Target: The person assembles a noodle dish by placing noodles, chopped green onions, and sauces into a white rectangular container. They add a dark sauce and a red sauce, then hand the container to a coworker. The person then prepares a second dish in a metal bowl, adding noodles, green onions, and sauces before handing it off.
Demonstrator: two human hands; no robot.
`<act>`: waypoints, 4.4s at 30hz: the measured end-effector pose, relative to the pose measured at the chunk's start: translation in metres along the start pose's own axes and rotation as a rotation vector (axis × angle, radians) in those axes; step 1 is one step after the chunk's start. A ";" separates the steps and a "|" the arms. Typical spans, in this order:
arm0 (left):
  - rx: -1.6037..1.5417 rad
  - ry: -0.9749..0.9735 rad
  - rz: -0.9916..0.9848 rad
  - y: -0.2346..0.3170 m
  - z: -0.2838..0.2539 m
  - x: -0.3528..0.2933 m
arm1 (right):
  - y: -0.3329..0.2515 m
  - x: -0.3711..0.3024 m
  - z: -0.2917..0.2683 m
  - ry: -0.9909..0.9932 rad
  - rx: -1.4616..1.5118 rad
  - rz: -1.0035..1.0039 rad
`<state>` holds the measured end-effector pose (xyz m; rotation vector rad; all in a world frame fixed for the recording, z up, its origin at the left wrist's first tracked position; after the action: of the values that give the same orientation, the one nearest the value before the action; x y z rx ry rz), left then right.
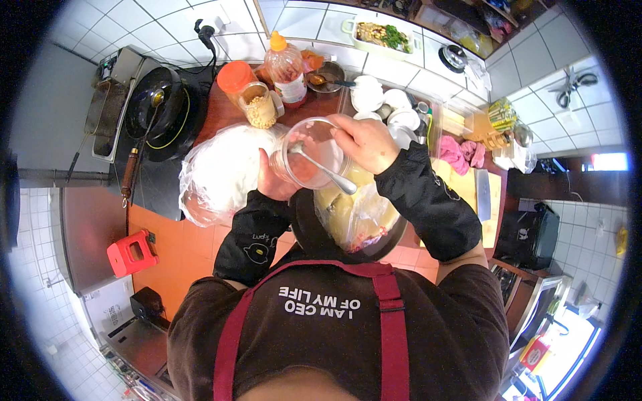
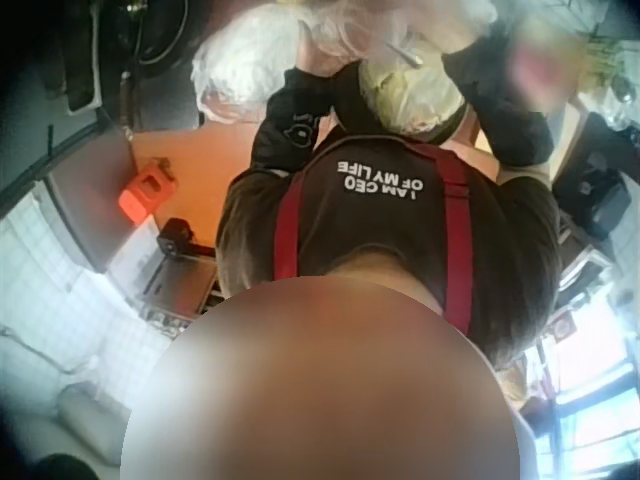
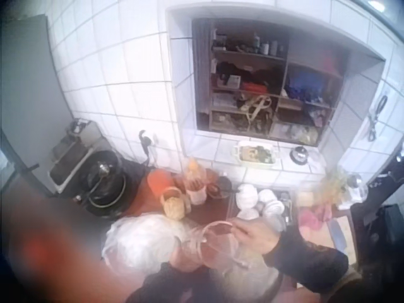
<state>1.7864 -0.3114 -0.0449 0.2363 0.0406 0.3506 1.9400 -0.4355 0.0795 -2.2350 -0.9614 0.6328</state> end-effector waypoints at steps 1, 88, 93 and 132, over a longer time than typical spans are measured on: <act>-0.002 -0.025 0.041 -0.003 0.002 -0.001 | -0.003 -0.006 -0.001 0.006 0.035 0.011; 0.429 0.068 -0.059 -0.008 0.036 0.042 | 0.011 -0.134 -0.050 0.221 0.160 -0.104; 0.251 0.155 -0.119 -0.023 0.020 0.043 | 0.038 -0.116 -0.044 -0.152 0.793 0.366; 0.176 0.114 -0.129 -0.053 -0.009 0.054 | 0.075 -0.093 -0.072 -0.221 0.943 0.703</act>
<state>1.8545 -0.3389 -0.0663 0.3856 0.1983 0.2321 1.9624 -0.5725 0.0945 -1.5797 0.1282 1.3208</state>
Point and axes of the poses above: each hand's wrist, its own x-axis towards the middle knuckle, its own z-axis out of the palm, y = z × x, the point moved 2 cm from there along x, towards the middle knuckle, and after that the axes turned 14 degrees about z, right-handed, at the moved point
